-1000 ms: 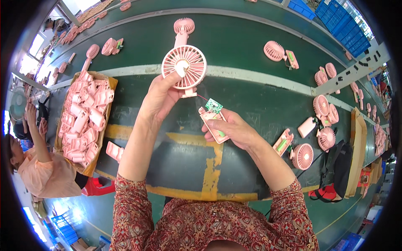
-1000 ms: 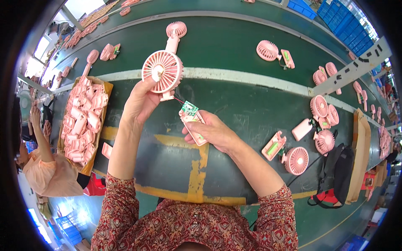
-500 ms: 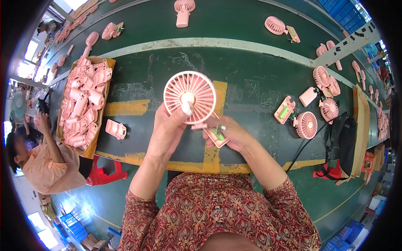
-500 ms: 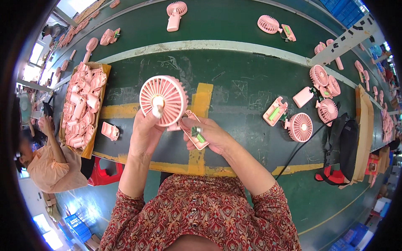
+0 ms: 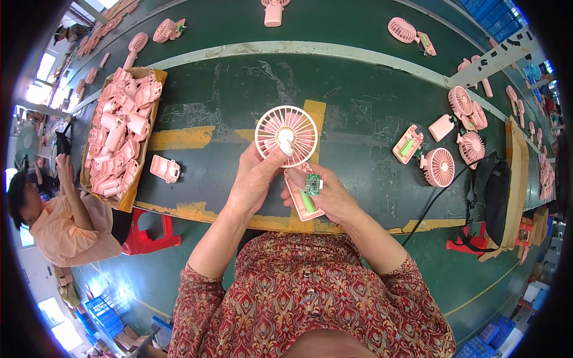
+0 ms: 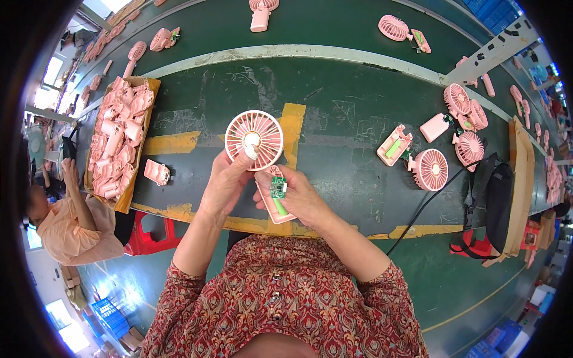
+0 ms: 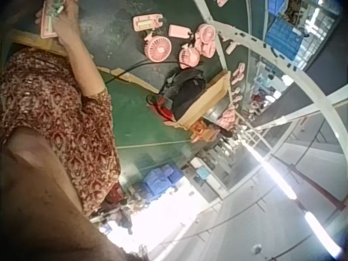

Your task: The person assembles handheld fans by connecting the fan heads to the handle housing and internal components, snapping the casing covers onto the handles, testing fan operation by pressing the power button, and placing the assembled fans onto the conveyor belt.

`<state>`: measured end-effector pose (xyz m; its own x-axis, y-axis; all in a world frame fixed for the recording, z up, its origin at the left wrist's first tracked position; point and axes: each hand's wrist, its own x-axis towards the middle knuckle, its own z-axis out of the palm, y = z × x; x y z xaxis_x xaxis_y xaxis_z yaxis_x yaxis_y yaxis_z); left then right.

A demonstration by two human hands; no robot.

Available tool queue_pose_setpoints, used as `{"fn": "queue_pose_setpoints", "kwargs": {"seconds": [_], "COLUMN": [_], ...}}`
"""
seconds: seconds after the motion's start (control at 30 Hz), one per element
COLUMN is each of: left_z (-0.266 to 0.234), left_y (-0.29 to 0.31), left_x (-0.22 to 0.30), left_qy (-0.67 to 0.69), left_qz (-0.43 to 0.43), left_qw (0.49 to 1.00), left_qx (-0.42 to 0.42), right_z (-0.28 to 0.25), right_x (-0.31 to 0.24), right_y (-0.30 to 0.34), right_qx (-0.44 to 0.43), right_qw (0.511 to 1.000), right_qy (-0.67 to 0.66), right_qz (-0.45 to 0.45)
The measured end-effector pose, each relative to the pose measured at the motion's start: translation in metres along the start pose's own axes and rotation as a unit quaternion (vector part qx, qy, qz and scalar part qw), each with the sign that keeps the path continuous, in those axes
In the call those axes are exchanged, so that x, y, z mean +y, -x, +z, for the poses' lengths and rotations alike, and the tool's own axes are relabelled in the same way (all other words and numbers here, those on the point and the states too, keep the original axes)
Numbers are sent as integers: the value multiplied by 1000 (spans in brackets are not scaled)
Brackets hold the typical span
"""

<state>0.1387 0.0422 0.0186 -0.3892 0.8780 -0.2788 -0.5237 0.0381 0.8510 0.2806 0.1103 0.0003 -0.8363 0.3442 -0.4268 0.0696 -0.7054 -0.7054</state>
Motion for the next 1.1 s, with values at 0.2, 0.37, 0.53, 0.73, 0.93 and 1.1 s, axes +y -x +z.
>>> {"fn": "queue_pose_setpoints", "kwargs": {"seconds": [0.2, 0.37, 0.53, 0.73, 0.93, 1.1], "left_z": [7, 59, 75, 71, 74, 58], "left_y": [12, 55, 51, 40, 26, 8], "left_x": [38, 108, 129, 128, 136, 147], "left_qy": [-521, -221, -277, -267, -262, -255], "left_qz": [300, 250, 346, 344, 362, 409], "left_qw": [788, 929, 895, 898, 890, 869], "left_qx": [131, -158, -57, -66, -94, -107], "right_z": [-18, -21, -22, -19, -28, -18], "right_x": [5, 9, 7, 6, 5, 4], "right_y": [-6, -9, -8, -10, -10, -12], "right_qx": [75, 74, 80, 92, 60, 88], "right_qw": [995, 993, 993, 993, 997, 993], "right_qy": [56, 93, 87, 59, 43, 59], "right_qz": [14, -7, -9, 34, 39, 49]}}
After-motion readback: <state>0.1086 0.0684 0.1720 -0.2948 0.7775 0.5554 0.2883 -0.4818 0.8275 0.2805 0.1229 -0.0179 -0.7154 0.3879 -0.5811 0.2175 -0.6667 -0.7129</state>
